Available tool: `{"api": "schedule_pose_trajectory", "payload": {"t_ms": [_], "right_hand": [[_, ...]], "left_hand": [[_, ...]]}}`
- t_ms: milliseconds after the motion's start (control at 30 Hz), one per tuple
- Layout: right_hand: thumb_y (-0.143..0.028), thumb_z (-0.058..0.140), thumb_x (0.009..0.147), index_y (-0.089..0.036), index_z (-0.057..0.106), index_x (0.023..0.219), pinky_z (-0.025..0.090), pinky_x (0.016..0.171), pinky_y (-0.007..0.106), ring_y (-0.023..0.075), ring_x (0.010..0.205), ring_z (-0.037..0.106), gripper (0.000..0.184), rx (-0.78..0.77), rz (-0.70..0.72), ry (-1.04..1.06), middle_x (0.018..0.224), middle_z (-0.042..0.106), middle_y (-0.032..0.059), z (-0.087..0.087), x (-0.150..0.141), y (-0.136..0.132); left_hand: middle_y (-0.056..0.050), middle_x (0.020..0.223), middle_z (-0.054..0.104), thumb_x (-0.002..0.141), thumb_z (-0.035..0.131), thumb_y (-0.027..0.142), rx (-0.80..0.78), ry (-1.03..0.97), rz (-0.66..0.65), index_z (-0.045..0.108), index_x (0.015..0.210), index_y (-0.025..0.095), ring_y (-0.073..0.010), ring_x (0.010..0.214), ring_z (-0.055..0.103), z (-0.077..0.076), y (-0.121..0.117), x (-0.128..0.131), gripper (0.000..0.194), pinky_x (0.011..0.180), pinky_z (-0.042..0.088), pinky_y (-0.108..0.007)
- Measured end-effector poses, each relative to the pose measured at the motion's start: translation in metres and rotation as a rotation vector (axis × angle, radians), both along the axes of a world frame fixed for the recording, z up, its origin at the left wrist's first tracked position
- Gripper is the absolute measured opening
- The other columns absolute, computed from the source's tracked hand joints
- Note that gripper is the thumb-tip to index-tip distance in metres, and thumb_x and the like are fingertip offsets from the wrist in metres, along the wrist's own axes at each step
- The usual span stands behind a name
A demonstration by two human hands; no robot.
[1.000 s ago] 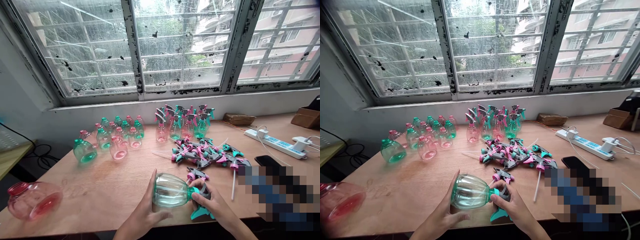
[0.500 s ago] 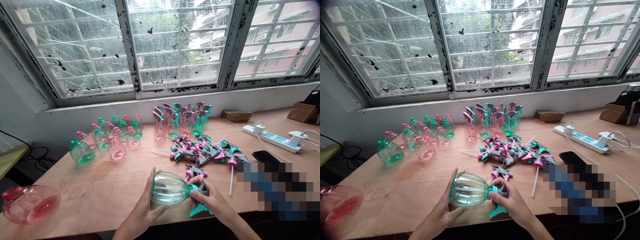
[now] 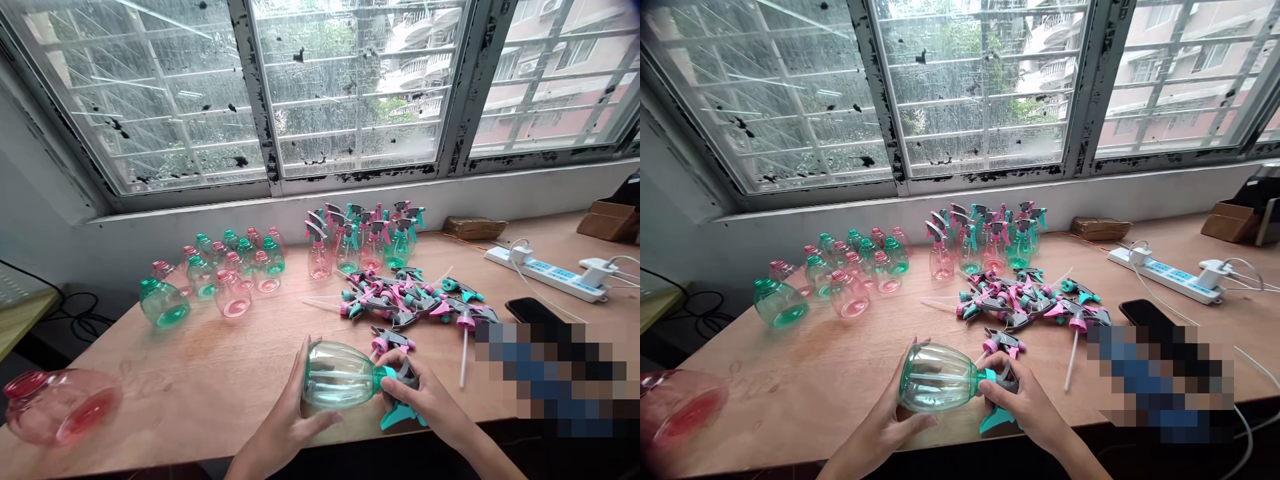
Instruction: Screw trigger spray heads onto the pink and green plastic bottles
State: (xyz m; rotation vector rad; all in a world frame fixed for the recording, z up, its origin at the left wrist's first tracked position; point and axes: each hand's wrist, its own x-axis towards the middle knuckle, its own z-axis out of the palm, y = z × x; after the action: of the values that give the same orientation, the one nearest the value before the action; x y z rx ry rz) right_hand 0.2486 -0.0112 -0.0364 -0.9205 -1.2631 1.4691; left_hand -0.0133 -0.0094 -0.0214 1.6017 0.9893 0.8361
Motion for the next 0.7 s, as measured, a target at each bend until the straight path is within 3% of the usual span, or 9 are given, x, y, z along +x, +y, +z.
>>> {"api": "schedule_pose_trajectory", "payload": {"t_ms": [100,367,567,700], "right_hand": [[-0.045,0.075,0.085,-0.018,0.061,0.099,0.05,0.056,0.025,0.0143,0.058,0.061,0.033,0.0,-0.001,0.001,0.062,0.068,-0.0035,0.0006,-0.0003,-0.0002],[-0.045,0.075,0.085,-0.02,0.061,0.1,0.051,0.057,0.026,0.0156,0.059,0.064,0.032,0.003,-0.003,0.02,0.064,0.069,-0.0038,-0.0001,0.0001,-0.0008],[-0.044,0.076,0.085,-0.019,0.062,0.099,0.051,0.056,0.026,0.0152,0.058,0.063,0.031,0.0,0.005,0.025,0.064,0.07,-0.003,-0.0008,-0.0002,0.0],[-0.044,0.076,0.085,-0.019,0.062,0.099,0.052,0.057,0.025,0.0146,0.059,0.063,0.032,-0.004,0.008,0.028,0.064,0.069,-0.0034,-0.0002,0.0001,0.0001]], "left_hand": [[-0.002,0.168,0.012,0.086,0.075,0.033,0.03,0.0,-0.008,0.0,0.157,0.043,-0.0306,0.151,0.024,0.0018,-0.0003,0.0005,0.103,0.125,0.02,-0.048],[-0.005,0.165,0.025,0.093,0.066,0.036,0.083,0.038,0.008,0.003,0.158,0.041,-0.0323,0.146,0.035,-0.0057,0.0034,-0.0029,0.09,0.124,0.022,-0.048],[-0.006,0.167,0.019,0.086,0.075,0.04,0.041,0.013,0.011,-0.004,0.158,0.038,-0.0335,0.151,0.023,-0.0009,-0.0008,-0.0007,0.107,0.126,0.009,-0.053],[-0.009,0.167,0.017,0.087,0.072,0.044,-0.003,-0.043,-0.004,-0.006,0.158,0.033,-0.0327,0.15,0.025,0.0013,-0.0024,-0.0003,0.106,0.126,0.012,-0.051]]}}
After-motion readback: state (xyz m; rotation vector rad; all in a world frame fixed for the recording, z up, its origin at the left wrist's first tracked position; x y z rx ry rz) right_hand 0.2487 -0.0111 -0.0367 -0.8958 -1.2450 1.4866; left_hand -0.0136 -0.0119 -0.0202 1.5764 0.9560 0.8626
